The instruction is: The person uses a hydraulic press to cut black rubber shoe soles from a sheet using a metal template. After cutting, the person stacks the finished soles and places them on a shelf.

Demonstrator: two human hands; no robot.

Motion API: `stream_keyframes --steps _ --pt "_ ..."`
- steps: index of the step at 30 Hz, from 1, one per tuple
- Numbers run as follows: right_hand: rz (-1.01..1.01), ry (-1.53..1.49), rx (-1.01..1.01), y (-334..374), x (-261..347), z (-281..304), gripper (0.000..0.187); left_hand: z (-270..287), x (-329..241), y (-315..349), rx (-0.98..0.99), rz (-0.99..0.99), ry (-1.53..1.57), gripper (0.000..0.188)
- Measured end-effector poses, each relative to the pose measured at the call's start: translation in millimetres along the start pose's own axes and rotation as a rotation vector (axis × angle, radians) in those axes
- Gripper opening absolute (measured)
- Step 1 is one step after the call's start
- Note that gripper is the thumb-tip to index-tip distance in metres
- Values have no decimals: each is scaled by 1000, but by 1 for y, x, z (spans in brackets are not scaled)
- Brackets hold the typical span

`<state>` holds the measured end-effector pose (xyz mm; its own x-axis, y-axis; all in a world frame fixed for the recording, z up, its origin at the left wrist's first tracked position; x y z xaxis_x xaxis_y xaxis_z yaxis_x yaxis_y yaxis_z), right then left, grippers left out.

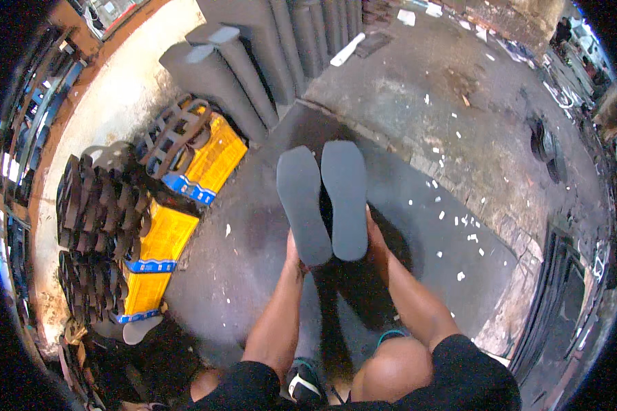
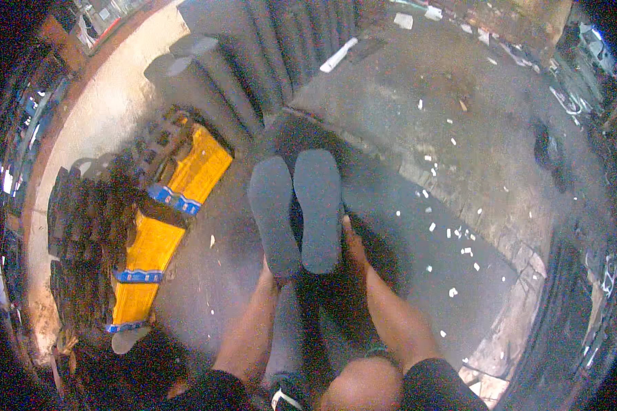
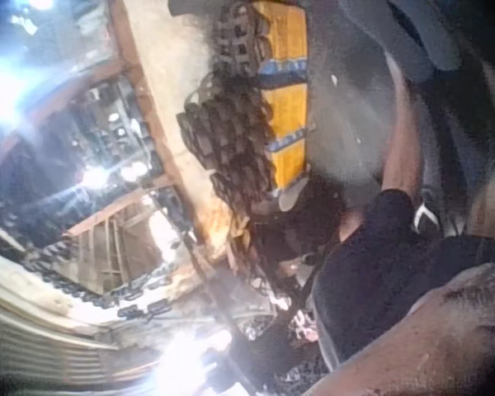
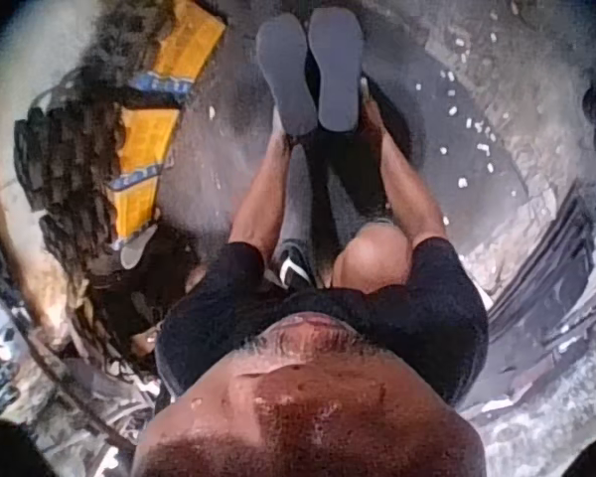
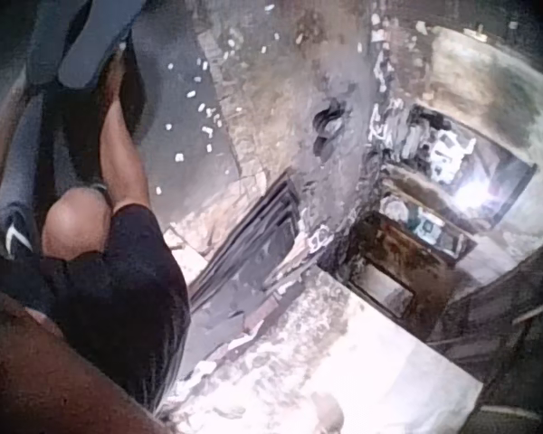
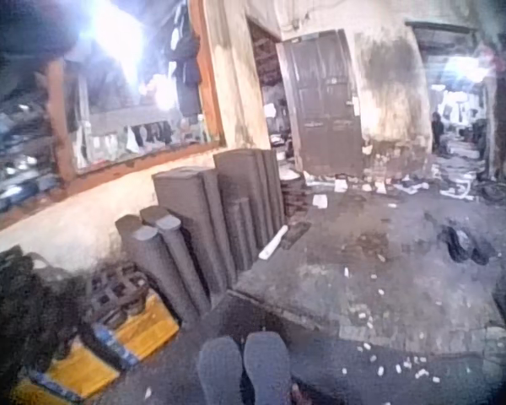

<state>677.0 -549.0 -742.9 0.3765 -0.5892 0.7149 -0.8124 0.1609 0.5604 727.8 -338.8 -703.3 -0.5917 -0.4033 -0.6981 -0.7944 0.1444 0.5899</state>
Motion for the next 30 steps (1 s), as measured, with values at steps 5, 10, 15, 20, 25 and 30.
stream_keyframes --steps 5,10,15,20,25,30 --pt "-69 -236 49 88 68 -60 72 -24 -16 53 -157 108 -6 61" --pt "-59 -311 104 168 125 -49 62 -90 -45 129 -214 178 -71 69" --pt "206 -131 181 221 242 -36 56 -201 -106 199 -149 214 -25 64" --pt "65 106 78 227 425 -55 67 -372 -237 245 -232 233 74 55" --pt "188 5 205 128 552 -64 68 -448 -267 132 -131 96 305 48" --pt "84 67 176 -15 673 -106 67 -513 -331 0 -164 51 331 45"
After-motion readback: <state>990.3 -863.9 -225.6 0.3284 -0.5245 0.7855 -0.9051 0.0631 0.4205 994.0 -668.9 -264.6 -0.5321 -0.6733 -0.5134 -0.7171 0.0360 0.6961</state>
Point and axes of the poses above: each hand's wrist, its own y-axis away from the middle knuckle, its own z-axis out of the back of the hand, x = y × z, the point moved 1 cm from there along -y, towards the middle knuckle, and after that the axes turned 2 degrees about -x, right-handed, at the moved point
